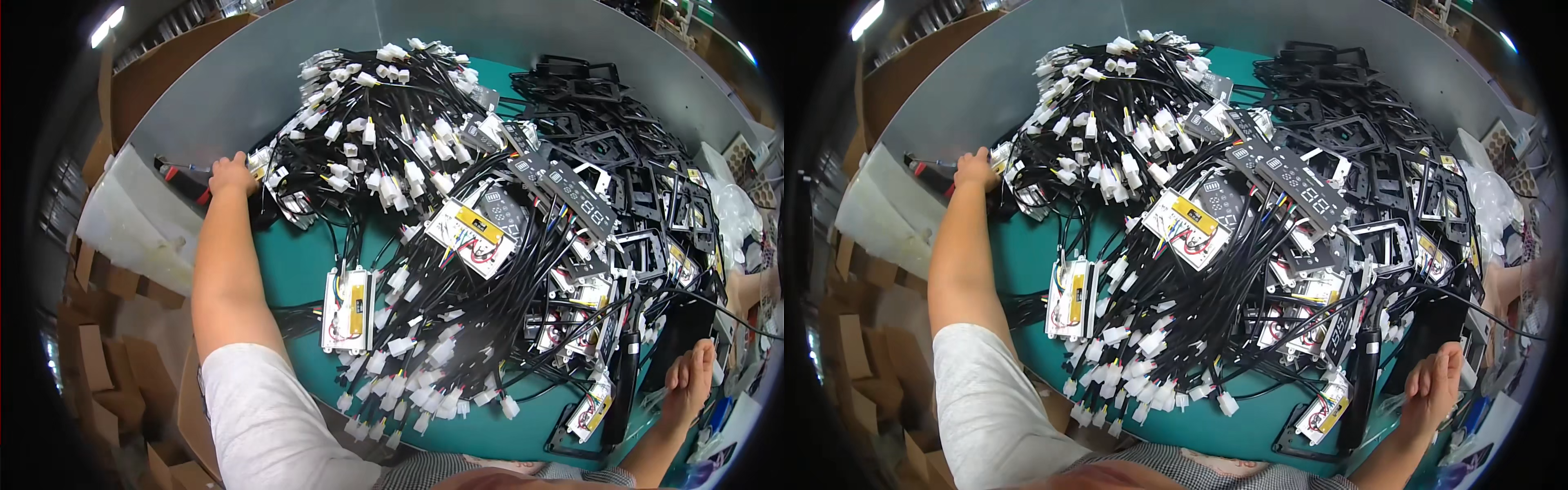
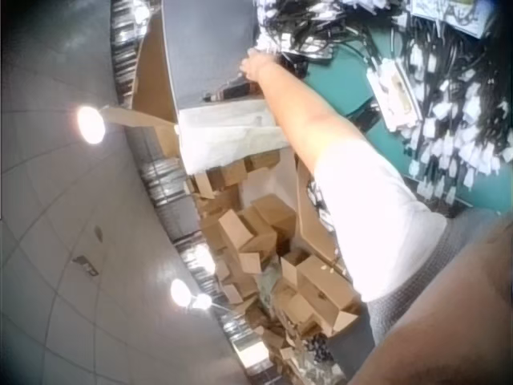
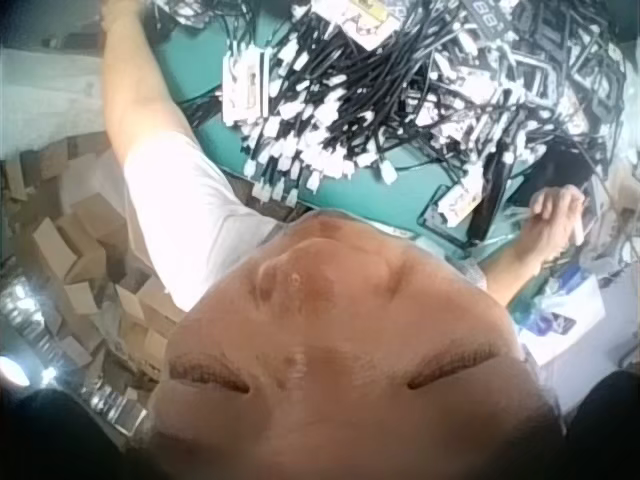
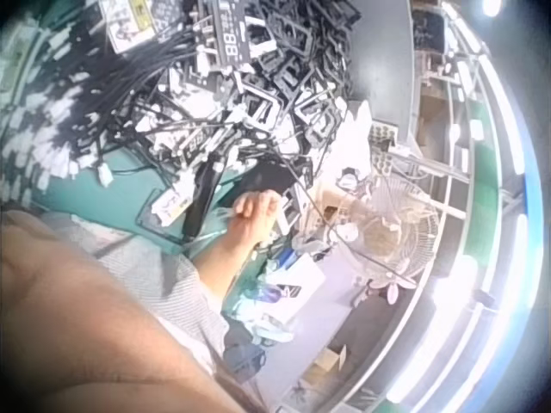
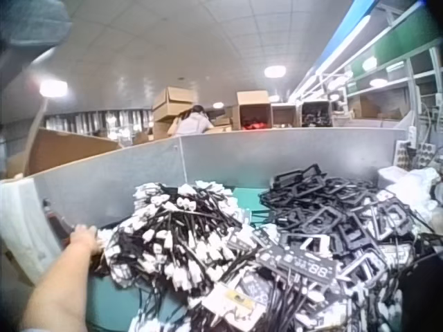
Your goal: The person assembles electronic control units by inserting circuit boards into plastic housings and securing them with a screwdriver. The person handles multiple units, picking them from a pile, inserting the board, and tightening screws before moving to the next item.
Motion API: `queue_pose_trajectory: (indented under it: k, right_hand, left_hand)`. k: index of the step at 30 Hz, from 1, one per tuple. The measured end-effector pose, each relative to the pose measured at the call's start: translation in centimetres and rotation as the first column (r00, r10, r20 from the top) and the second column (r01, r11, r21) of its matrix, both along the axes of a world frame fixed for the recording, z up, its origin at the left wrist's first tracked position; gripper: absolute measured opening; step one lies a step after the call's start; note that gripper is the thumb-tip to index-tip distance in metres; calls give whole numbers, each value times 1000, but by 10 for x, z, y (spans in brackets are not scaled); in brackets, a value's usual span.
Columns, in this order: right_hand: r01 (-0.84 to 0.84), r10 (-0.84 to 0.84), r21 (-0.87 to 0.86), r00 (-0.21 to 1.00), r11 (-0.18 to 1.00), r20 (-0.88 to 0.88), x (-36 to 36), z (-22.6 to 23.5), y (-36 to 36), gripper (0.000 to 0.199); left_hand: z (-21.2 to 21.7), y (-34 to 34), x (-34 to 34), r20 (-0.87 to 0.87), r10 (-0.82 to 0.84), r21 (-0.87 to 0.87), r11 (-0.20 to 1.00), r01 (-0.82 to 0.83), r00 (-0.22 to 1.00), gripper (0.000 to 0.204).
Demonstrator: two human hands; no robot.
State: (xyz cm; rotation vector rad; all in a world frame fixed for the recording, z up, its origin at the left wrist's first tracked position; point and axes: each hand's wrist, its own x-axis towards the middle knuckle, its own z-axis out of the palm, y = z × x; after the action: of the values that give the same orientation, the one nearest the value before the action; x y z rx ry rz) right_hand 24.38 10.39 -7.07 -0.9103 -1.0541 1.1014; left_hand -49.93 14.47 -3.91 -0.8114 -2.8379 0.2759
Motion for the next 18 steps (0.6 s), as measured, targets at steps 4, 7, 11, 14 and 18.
queue_pose_trajectory:
  k: [4,7,11,14,18]
  right_hand:
    - [-97,98,4,995,995,-20,-1,2,3,6]
    - [-113,114,26,992,993,-50,-6,9,-2,6]
    - [-168,171,33,976,985,-131,-12,22,-15,10]
    - [-241,252,95,960,966,-121,-12,31,-24,10]
    - [-296,312,134,943,946,-116,-10,41,-41,10]
  left_hand:
    - [17,-30,-46,174,-234,439,888,137,957,59]
    - [90,-49,-32,531,-492,794,574,-201,690,47]
    - [155,-73,43,325,-720,945,218,-245,614,45]
    - [187,-84,73,151,-849,972,34,-233,507,47]
    - [217,-95,98,69,-901,995,32,-94,429,51]
